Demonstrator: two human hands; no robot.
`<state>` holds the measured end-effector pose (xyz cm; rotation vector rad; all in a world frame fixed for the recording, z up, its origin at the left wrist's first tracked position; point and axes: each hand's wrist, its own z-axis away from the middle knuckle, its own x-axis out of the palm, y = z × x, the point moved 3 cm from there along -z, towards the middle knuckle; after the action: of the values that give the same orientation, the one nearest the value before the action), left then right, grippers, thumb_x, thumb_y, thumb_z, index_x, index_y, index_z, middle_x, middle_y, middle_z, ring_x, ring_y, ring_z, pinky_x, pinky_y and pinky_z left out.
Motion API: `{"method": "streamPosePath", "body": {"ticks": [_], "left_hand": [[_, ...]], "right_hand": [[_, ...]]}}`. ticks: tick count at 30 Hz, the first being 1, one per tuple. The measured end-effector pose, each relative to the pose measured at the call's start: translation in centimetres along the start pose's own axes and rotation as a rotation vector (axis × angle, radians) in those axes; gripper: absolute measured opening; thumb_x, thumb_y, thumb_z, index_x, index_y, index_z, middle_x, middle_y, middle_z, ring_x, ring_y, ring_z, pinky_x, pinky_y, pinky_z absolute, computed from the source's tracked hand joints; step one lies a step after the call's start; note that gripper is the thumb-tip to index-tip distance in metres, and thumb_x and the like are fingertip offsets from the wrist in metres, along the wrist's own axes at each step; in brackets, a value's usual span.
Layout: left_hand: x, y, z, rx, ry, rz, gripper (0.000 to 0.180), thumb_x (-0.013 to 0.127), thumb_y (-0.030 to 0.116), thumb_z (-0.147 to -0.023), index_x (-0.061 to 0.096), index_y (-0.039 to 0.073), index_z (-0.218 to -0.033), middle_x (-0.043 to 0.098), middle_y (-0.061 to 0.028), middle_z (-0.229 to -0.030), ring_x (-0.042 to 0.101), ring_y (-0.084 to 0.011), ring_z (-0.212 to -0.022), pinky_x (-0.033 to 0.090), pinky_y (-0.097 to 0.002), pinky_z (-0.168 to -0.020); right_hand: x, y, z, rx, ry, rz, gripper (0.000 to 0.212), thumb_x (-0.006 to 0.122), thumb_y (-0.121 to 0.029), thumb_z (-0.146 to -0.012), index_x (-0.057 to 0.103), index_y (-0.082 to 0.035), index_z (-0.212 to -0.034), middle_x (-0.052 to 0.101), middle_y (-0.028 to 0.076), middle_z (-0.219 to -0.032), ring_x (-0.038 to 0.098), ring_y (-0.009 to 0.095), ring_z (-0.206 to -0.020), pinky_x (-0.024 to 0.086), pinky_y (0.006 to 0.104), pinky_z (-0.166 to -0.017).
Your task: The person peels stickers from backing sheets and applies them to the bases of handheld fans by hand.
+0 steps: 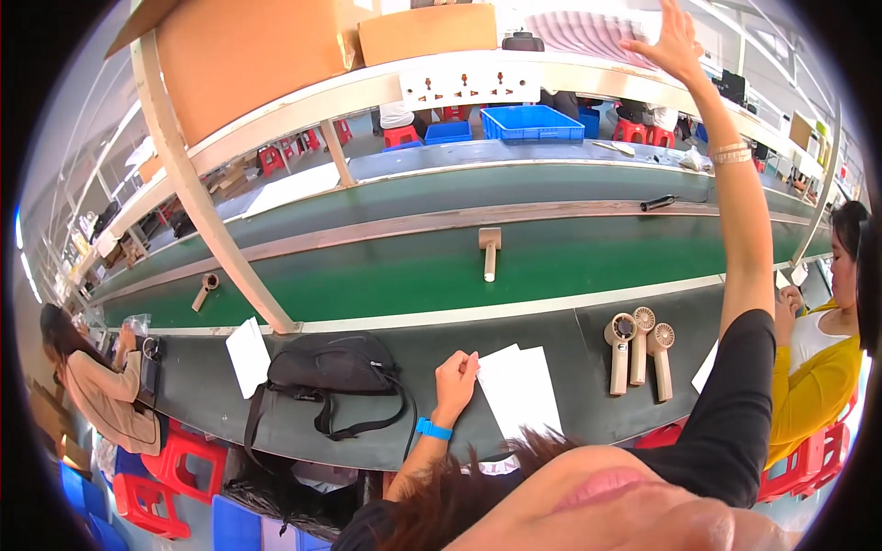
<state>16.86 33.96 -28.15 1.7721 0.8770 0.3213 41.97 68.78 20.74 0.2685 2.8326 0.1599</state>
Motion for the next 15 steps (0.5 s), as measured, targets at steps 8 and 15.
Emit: {"method": "streamPosePath", "body": {"ticks": [8, 15], "left_hand": [[0.3, -0.3, 0.0, -0.015, -0.017, -0.001, 0.027, 0.060, 0.017, -0.089, 0.055, -0.001, -0.069, 0.062, -0.0051, -0.062, 0.053, -0.0069, -0.051, 0.042, -0.0219, -0.048], [0.5, -0.4, 0.1, 0.005, -0.025, -0.006, 0.026, 0.061, 0.016, -0.089, 0.054, -0.001, -0.069, 0.062, -0.0050, -0.063, 0.052, -0.0064, -0.051, 0.041, -0.0214, -0.047]], "right_hand": [[2.2, 5.0, -1.7, 0.205, -0.217, 0.412, 0.107, 0.087, -0.031, -0.046, 0.032, -0.006, -0.134, 0.053, 0.022, -0.119, 0.051, 0.039, -0.110, 0.040, 0.0421, -0.097], [2.4, 0.5, 0.6, 0.176, 0.124, 0.408, 0.070, 0.079, -0.021, -0.060, 0.048, -0.001, -0.120, 0.058, 0.021, -0.108, 0.054, 0.037, -0.103, 0.044, 0.0406, -0.089]]}}
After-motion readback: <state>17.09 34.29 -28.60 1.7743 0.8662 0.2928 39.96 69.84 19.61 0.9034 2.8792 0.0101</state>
